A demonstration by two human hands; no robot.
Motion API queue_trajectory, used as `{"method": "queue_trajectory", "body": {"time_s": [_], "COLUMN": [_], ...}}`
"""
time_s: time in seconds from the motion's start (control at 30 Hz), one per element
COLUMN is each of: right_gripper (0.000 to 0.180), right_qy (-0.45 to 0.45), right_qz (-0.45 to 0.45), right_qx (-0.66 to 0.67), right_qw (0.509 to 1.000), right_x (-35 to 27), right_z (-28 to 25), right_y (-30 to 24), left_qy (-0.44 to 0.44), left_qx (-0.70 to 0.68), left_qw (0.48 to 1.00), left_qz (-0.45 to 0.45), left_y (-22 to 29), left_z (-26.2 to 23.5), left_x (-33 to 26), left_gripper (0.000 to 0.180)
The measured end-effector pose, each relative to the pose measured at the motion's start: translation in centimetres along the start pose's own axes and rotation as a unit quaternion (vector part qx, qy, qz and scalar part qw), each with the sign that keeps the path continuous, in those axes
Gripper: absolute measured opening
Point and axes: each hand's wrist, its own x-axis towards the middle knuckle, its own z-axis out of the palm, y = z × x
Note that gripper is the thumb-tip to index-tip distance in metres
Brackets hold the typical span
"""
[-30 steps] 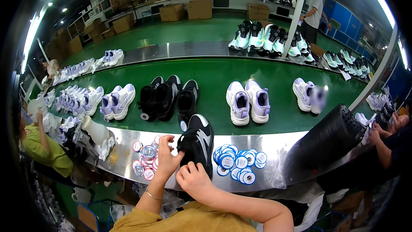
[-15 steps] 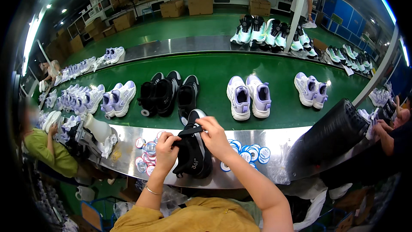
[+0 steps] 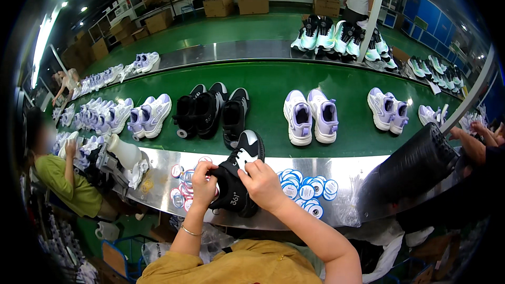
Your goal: The person attaches circular blue and white tags to the laces of sneakers moving along a conveyor belt. They pick up each pair, secure the tag, and place the shoes back on the belt. The task is performed repeatedly for multiple pairs of black and white/purple sneakers.
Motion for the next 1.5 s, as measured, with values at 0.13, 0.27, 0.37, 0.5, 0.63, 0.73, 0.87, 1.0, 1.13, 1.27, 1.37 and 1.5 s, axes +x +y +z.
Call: {"method": "queue_trajectory", "body": {"time_s": [0.13, 0.27, 0.37, 0.5, 0.63, 0.73, 0.87, 1.0, 1.13, 1.27, 1.37, 1.5], "right_gripper": [0.021, 0.020, 0.034, 0.032, 0.028, 0.026, 0.019, 0.011, 0.010, 0.014, 0.023, 0.021], "right_qy": [-0.024, -0.036, -0.090, -0.063, 0.009, 0.090, 0.138, 0.105, 0.051, -0.029, -0.039, -0.114], "right_qz": [-0.036, -0.048, -0.059, -0.023, 0.111, 0.174, 0.322, 0.415, 0.471, 0.486, 0.478, 0.508], "right_qx": [-0.048, -0.081, -0.093, -0.091, 0.005, -0.025, -0.052, -0.161, -0.165, -0.180, -0.183, -0.185], "right_qw": [0.998, 0.995, 0.990, 0.994, 0.994, 0.980, 0.935, 0.889, 0.865, 0.855, 0.858, 0.834], "right_x": [0.0, -0.4, -0.9, -1.7, -2.7, -4.0, -8.8, -15.1, -18.4, -18.2, -15.7, -16.6], "right_z": [0.0, 0.3, -0.4, -0.7, -4.1, -8.4, -14.1, -18.4, -18.2, -15.7, -13.5, -12.4], "right_y": [-1.1, -1.7, -2.7, -1.7, 1.5, 4.0, 8.1, 11.6, 14.5, 17.6, 19.6, 23.2], "left_qy": [0.000, -0.002, 0.000, -0.001, -0.018, 0.003, -0.003, -0.066, -0.069, 0.046, -0.070, -0.251], "left_qx": [-0.003, -0.013, -0.011, 0.009, 0.026, 0.090, 0.182, 0.226, 0.190, 0.199, 0.079, -0.068], "left_qw": [1.000, 1.000, 1.000, 1.000, 0.993, 0.972, 0.948, 0.951, 0.973, 0.954, 0.951, 0.919], "left_qz": [-0.009, -0.021, -0.021, 0.003, 0.115, 0.218, 0.263, 0.201, 0.111, 0.218, 0.291, 0.297], "left_y": [-0.1, 0.3, 0.3, 1.0, 2.8, 3.4, 2.4, -1.8, -2.7, 3.2, 5.7, 9.0], "left_z": [-0.1, -0.1, 0.1, 0.6, 3.4, 5.8, 9.7, 13.3, 14.6, 15.3, 17.1, 22.4], "left_x": [-0.2, 0.0, 0.0, 0.8, 4.4, 9.2, 15.0, 16.7, 16.1, 13.0, 8.1, -0.7], "left_gripper": [0.019, 0.018, 0.018, 0.018, 0.021, 0.021, 0.017, 0.016, 0.024, 0.025, 0.023, 0.022]}}
